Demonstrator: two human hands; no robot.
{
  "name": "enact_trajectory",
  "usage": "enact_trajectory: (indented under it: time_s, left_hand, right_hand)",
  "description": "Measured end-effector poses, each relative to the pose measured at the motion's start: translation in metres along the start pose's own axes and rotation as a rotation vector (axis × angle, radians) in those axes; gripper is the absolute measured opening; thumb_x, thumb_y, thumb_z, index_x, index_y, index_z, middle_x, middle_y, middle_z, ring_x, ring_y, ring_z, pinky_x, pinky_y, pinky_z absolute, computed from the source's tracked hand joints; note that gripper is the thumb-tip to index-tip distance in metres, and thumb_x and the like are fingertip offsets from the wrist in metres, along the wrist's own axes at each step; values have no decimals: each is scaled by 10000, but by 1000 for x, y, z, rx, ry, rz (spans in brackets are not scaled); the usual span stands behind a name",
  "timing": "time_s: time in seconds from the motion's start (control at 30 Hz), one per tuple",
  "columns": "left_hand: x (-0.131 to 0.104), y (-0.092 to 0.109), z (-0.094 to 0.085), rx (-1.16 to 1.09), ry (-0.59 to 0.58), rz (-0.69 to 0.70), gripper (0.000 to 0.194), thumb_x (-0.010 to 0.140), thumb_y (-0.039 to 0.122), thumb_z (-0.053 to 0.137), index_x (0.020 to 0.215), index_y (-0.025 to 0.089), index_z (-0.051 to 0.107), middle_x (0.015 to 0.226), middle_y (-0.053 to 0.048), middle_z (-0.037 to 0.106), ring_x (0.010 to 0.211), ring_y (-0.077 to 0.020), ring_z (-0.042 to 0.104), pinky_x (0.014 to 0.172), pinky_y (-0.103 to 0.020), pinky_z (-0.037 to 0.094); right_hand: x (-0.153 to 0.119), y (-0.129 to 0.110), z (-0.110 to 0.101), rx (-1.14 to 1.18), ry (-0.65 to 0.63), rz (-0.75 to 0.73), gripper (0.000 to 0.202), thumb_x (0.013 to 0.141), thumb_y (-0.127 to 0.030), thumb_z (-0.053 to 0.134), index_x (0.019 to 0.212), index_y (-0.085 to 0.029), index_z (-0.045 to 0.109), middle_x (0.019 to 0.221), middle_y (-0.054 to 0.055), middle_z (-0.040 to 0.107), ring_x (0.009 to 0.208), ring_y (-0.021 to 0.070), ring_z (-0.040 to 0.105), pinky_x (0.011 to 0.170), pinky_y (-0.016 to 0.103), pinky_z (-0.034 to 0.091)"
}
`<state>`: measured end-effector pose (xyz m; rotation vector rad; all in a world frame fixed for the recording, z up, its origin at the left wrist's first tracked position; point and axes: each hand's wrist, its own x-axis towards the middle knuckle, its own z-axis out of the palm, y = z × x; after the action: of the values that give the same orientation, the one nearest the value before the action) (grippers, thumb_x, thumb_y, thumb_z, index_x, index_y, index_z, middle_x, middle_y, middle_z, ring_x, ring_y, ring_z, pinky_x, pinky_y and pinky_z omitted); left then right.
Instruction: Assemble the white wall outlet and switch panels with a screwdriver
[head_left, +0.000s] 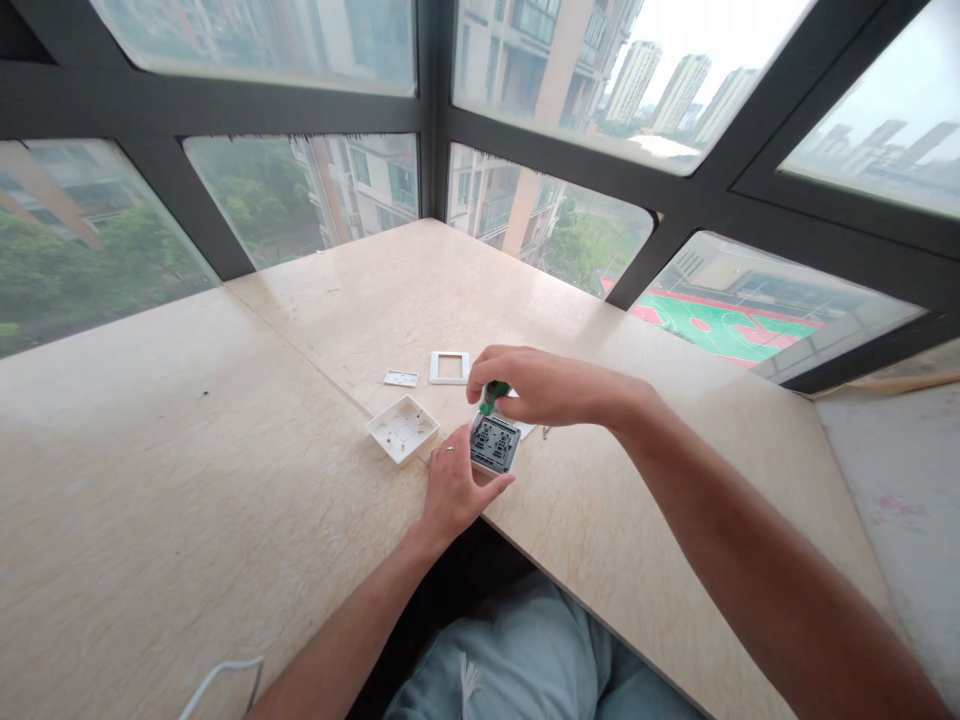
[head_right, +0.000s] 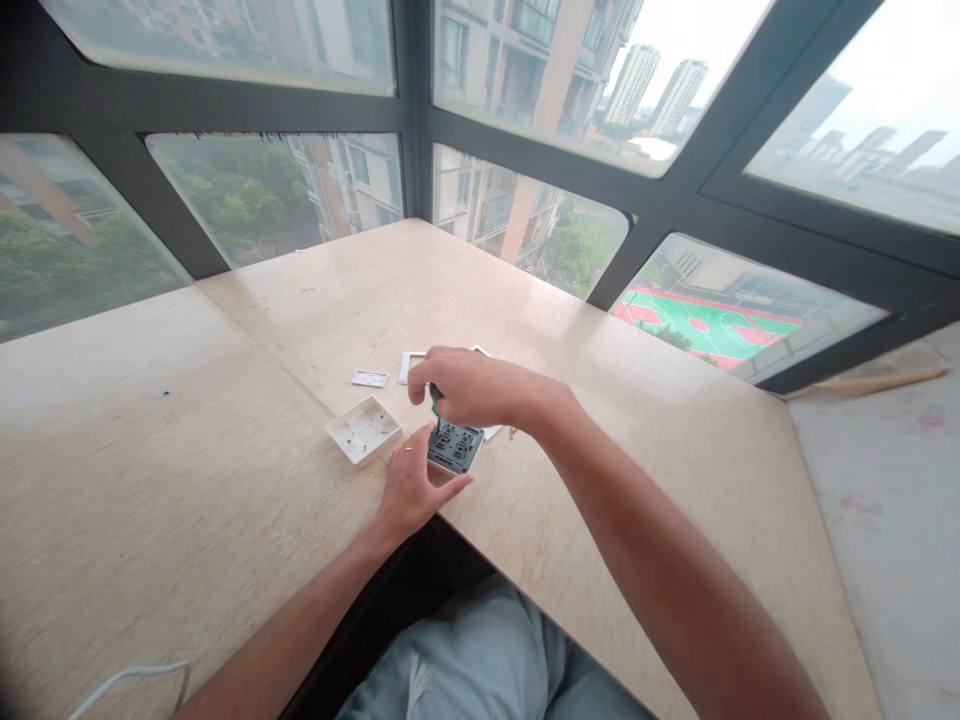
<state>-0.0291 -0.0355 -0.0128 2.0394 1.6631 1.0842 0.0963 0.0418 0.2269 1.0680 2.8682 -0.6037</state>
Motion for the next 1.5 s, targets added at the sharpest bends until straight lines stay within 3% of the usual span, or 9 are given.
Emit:
enact_trajectory:
  time_s: [0.23, 0.33, 0.5, 0.77, 0.87, 1.0, 1.27, 1.4, 1.5]
  left_hand:
    - [0, 0, 0, 4, -7, 7, 918, 760, 520, 801, 1474, 194, 325, 1403, -196, 577, 1283, -387, 580, 1041, -543, 466]
    - [-1, 0, 0, 6, -2, 12, 918, 761, 521, 799, 1475, 190, 327, 1399, -194, 582, 1281, -384, 582, 1042, -539, 468]
    - [0, 0, 1, 14, -6, 3, 922, 760, 528, 801, 1471, 188, 323, 1410, -201, 572, 1300, -392, 566, 1047, -548, 457]
    - [0, 1, -1, -2, -14, -5, 901, 756, 514, 809, 1458, 203, 338, 1407, -187, 576, 1296, -388, 569, 1049, -546, 456]
    - [0, 1, 0, 5, -9, 0, 902, 756, 510, 810, 1459, 198, 340, 1399, -185, 582, 1292, -386, 571, 1048, -543, 458]
    - [0, 1, 0, 4, 0, 5, 896, 759, 503, 810, 1456, 190, 343, 1408, -185, 579, 1300, -383, 567, 1043, -531, 465]
    - [1, 3, -2, 1, -5, -2, 892, 753, 506, 817, 1450, 195, 355, 1399, -181, 586, 1285, -381, 577, 1035, -529, 468]
    - [1, 3, -1, 3, -6, -3, 885, 760, 531, 803, 1448, 192, 364, 1393, -184, 590, 1285, -382, 577, 1037, -526, 467]
    - [1, 2, -1, 2, -6, 2, 881, 768, 542, 792, 1451, 187, 364, 1397, -191, 584, 1288, -385, 574, 1040, -528, 463]
  right_hand:
    - [11, -14, 15, -323, 232, 545, 489, 1036, -544, 378, 1095, -123, 619, 897, 190, 718, 835, 328, 705, 667, 375, 466]
    - [6, -8, 9, -294, 158, 367, 209, 1006, -260, 497, 1110, -137, 631, 1027, 173, 706, 957, 300, 686, 770, 372, 487]
    - [-2, -1, 6, -19, 95, -3, 461, 832, -54, 651, 1270, -178, 577, 1307, 136, 603, 1195, 242, 589, 955, 325, 474]
    - [10, -15, 17, -293, 258, 559, 445, 1029, -516, 434, 1032, -131, 657, 865, 187, 714, 819, 325, 697, 654, 373, 464]
    - [2, -8, 10, -231, 187, 340, 196, 973, -214, 547, 1131, -148, 644, 1061, 171, 697, 975, 296, 680, 752, 356, 489]
    - [-7, -3, 8, -38, 98, 45, 532, 836, -88, 667, 1336, -210, 535, 1405, 134, 541, 1186, 244, 596, 901, 308, 486]
    - [7, -18, 16, -306, 249, 531, 490, 1012, -585, 425, 1019, -151, 655, 854, 169, 716, 806, 302, 689, 666, 355, 446]
    - [-2, -8, 8, -210, 186, 321, 165, 947, -188, 554, 1070, -158, 660, 1056, 164, 694, 953, 279, 667, 772, 346, 472]
    - [-9, -1, 6, -49, 118, 81, 473, 770, -17, 602, 1212, -184, 608, 1289, 133, 599, 1136, 242, 601, 894, 304, 472]
